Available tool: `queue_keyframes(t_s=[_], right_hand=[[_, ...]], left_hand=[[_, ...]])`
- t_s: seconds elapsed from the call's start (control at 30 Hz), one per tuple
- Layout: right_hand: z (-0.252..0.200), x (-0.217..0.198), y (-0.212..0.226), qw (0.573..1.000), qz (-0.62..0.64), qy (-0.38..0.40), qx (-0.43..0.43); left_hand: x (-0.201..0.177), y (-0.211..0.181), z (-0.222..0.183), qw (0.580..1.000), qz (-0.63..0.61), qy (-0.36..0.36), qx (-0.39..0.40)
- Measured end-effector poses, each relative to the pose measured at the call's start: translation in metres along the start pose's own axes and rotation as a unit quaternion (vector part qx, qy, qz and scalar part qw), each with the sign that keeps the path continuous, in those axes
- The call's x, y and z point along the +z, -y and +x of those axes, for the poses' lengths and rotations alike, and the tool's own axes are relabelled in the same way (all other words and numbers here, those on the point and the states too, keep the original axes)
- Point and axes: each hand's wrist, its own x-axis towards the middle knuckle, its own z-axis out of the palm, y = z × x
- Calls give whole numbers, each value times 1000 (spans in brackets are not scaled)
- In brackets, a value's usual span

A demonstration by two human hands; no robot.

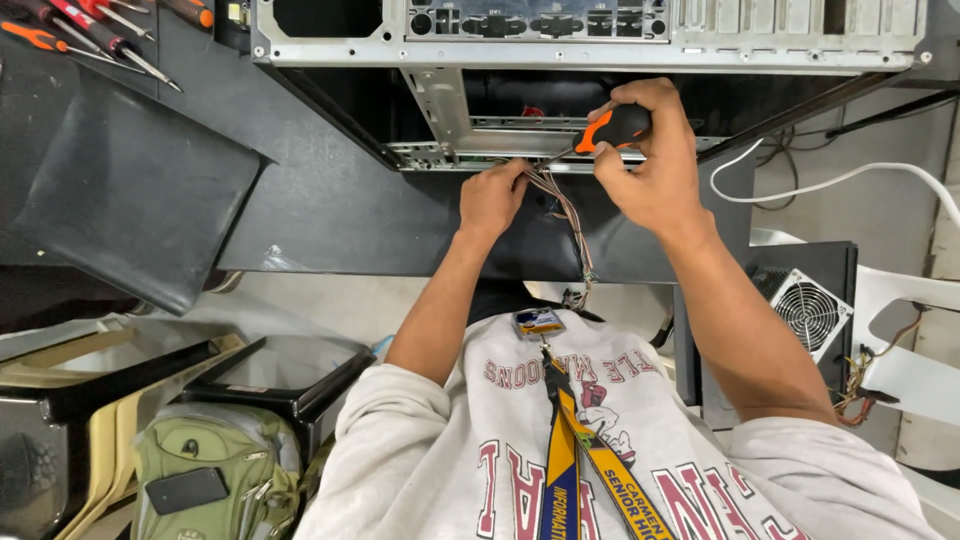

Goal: Reinstalling a hard drive into a computer case by securing it with screws using a manual screwdriver.

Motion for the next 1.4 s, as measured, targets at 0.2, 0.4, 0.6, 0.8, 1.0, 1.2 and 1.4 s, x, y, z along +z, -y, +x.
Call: queue_keyframes(t_s=[0.2, 0.4, 0.6, 0.8, 1.0, 1.2, 1.4], right_hand=[[-2, 1, -1, 1000, -15, 3, 9], [0, 0, 1, 999, -37, 26, -3], [10, -4, 7, 991, -76, 88, -66], [18, -3, 8, 985, -80, 124, -93], [17, -3, 2, 989, -62, 115, -66], [17, -7, -1, 989, -65, 110, -72], [33, -16, 25, 932, -313, 183, -17]], left_hand=[[-4, -3, -1, 1000, -17, -6, 0], [-4, -4, 1, 1000, 6, 5, -5], [2, 2, 0, 998, 36, -27, 45], [4, 4, 0, 998, 40, -16, 46], [4, 3, 0, 999, 42, -13, 32], [5, 2, -1, 998, 36, -35, 37], [9, 6, 1, 999, 28, -14, 17]])
